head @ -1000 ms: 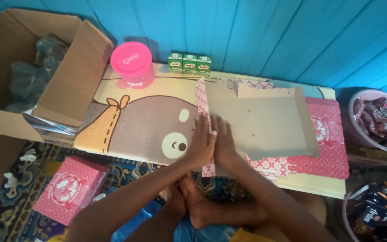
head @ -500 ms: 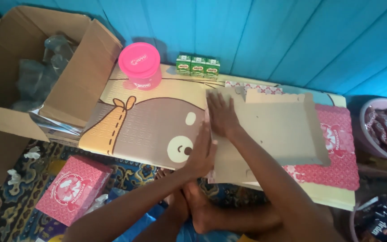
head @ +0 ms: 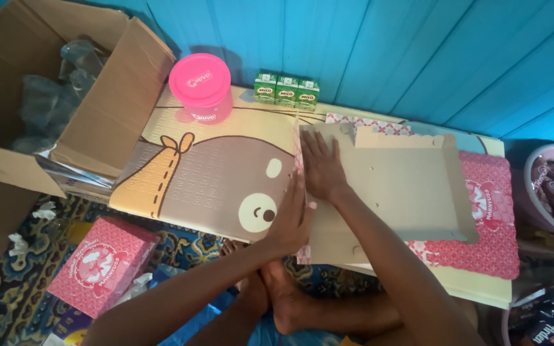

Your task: Assembling a cardboard box and applying decorative paper to line the interior.

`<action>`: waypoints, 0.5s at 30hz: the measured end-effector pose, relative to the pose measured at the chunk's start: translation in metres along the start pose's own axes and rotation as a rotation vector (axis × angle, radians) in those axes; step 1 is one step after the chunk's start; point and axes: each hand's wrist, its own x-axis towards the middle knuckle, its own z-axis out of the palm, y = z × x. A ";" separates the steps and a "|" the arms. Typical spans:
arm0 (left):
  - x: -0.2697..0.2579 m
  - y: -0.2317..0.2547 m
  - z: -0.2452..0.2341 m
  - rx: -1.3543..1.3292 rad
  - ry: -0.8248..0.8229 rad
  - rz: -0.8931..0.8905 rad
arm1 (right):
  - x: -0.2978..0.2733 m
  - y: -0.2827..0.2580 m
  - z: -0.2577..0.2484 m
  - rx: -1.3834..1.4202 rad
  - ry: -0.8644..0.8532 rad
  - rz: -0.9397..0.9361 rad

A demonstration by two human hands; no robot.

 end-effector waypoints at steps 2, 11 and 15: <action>0.000 -0.010 0.007 -0.009 0.013 0.031 | -0.001 0.000 0.001 -0.057 0.002 -0.012; 0.006 -0.007 0.016 0.058 -0.009 0.051 | 0.016 0.023 0.042 -0.038 -0.010 -0.022; -0.007 -0.015 0.005 -0.031 0.004 0.009 | -0.013 -0.004 0.002 0.057 -0.066 0.082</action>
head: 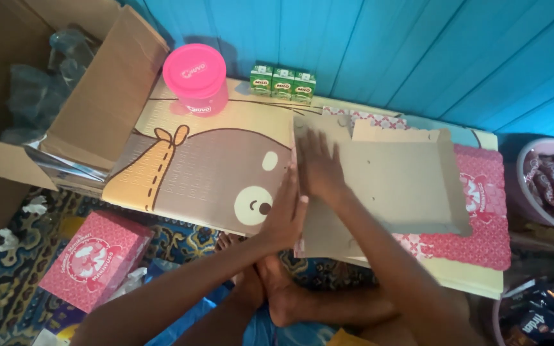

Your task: Assembling a cardboard box and applying decorative paper to line the interior.

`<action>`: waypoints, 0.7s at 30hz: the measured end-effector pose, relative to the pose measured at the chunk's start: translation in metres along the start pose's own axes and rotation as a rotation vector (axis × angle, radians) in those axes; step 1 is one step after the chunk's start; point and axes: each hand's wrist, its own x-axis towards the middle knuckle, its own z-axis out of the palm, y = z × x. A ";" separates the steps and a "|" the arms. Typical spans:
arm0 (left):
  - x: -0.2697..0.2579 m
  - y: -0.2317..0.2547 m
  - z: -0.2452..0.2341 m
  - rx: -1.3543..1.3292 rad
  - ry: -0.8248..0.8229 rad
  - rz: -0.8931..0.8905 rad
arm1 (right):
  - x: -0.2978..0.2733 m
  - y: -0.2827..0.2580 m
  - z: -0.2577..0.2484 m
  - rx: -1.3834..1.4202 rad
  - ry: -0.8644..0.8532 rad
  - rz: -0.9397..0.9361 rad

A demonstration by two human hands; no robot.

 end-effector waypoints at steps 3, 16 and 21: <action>-0.001 -0.006 -0.005 0.011 0.010 -0.045 | -0.037 0.001 0.029 0.008 -0.110 0.006; 0.008 0.004 0.036 0.067 0.062 0.048 | -0.138 -0.063 -0.012 -0.396 -0.020 0.080; 0.001 -0.004 0.024 -0.050 0.084 0.048 | -0.126 -0.017 0.065 -0.059 0.201 -0.167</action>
